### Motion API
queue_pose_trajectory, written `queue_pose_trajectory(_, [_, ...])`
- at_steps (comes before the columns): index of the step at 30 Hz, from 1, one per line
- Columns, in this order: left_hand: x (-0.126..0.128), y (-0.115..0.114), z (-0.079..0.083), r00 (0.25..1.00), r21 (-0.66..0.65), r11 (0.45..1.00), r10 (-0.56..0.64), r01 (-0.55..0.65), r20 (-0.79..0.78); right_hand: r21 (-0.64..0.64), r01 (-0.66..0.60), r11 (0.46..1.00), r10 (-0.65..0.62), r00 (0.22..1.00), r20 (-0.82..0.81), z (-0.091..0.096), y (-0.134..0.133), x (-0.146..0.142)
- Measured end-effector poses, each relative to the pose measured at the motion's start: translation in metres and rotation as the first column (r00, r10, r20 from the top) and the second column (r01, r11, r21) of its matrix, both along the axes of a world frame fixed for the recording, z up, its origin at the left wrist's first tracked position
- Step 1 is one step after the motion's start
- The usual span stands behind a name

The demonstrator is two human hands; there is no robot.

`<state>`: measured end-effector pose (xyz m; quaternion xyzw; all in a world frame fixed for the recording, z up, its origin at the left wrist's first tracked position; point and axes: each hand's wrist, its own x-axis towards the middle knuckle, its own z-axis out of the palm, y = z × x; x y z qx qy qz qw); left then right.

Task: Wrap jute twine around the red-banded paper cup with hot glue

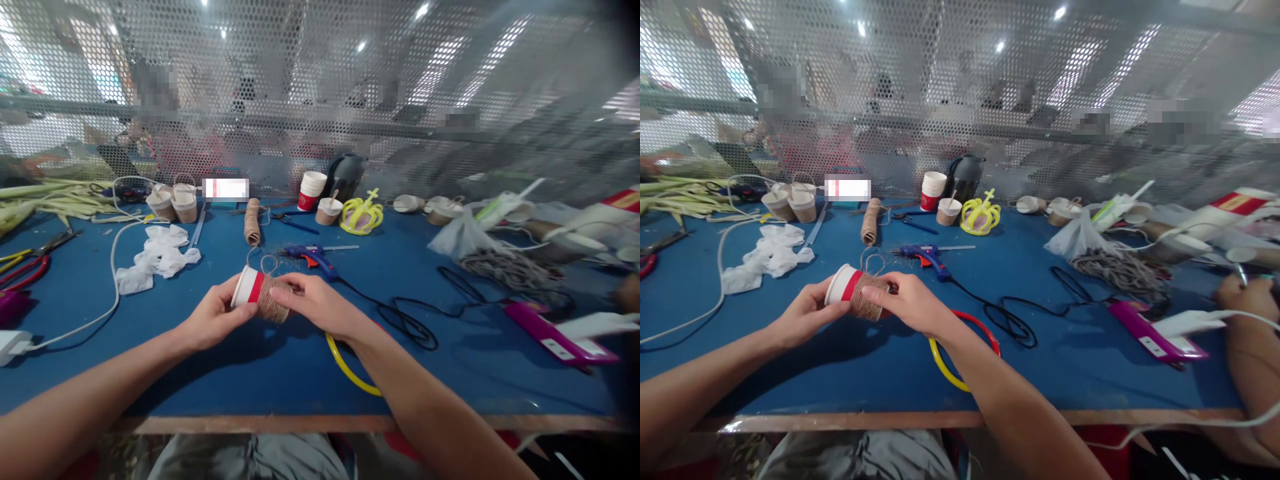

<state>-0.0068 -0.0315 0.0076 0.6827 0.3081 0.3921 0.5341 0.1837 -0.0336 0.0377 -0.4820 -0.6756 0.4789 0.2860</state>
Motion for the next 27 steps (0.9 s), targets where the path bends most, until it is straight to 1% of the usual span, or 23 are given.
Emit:
queue_pose_trajectory(5, [-0.001, 0.0, 0.001, 1.0, 0.002, 1.0, -0.007, 0.007, -0.007, 0.02, -0.008, 1.0, 0.008, 1.0, 0.0, 0.0, 0.0, 0.0])
queue_pose_trajectory(8, [-0.002, 0.0, 0.0, 0.999, 0.025, 0.999, -0.018, 0.019, -0.034, 0.055, -0.006, 0.998, 0.007, 1.0, -0.016, -0.001, -0.001, -0.001])
queue_pose_trajectory(11, [-0.003, 0.0, -0.001, 0.997, 0.086, 0.996, 0.016, -0.009, -0.08, 0.109, -0.01, 0.994, 0.013, 1.0, -0.027, -0.002, -0.003, -0.003])
queue_pose_trajectory(14, [-0.003, 0.0, 0.001, 0.995, 0.114, 0.993, 0.037, -0.026, -0.098, 0.214, 0.041, 0.976, -0.048, 0.999, 0.026, -0.004, -0.005, -0.006])
queue_pose_trajectory(16, [-0.002, 0.0, 0.003, 0.997, 0.066, 0.998, 0.029, -0.025, -0.067, 0.345, 0.072, 0.936, -0.101, 0.993, 0.065, -0.005, -0.006, -0.007])
queue_pose_trajectory(18, [-0.002, 0.0, 0.004, 0.999, -0.031, 0.999, 0.027, -0.028, -0.017, 0.501, 0.06, 0.863, -0.126, 0.987, 0.097, -0.006, -0.006, -0.007])
queue_pose_trajectory(20, [-0.001, 0.002, 0.005, 0.998, -0.136, 0.989, 0.056, -0.052, 0.023, 0.621, 0.009, 0.784, -0.119, 0.983, 0.137, -0.008, -0.006, -0.008])
queue_pose_trajectory(21, [-0.001, 0.002, 0.005, 0.997, -0.179, 0.982, 0.075, -0.067, 0.037, 0.659, -0.02, 0.752, -0.111, 0.981, 0.157, -0.009, -0.007, -0.008])
queue_pose_trajectory(23, [-0.001, 0.003, 0.005, 0.992, -0.244, 0.966, 0.109, -0.09, 0.068, 0.697, -0.071, 0.714, -0.087, 0.978, 0.188, -0.012, -0.008, -0.01])
queue_pose_trajectory(25, [0.0, 0.003, 0.005, 0.988, -0.282, 0.955, 0.124, -0.094, 0.089, 0.714, -0.1, 0.693, -0.07, 0.976, 0.205, -0.015, -0.009, -0.011])
queue_pose_trajectory(27, [0.001, 0.002, 0.006, 0.99, -0.289, 0.952, 0.124, -0.098, 0.072, 0.718, -0.114, 0.687, -0.063, 0.974, 0.215, -0.016, -0.01, -0.012])
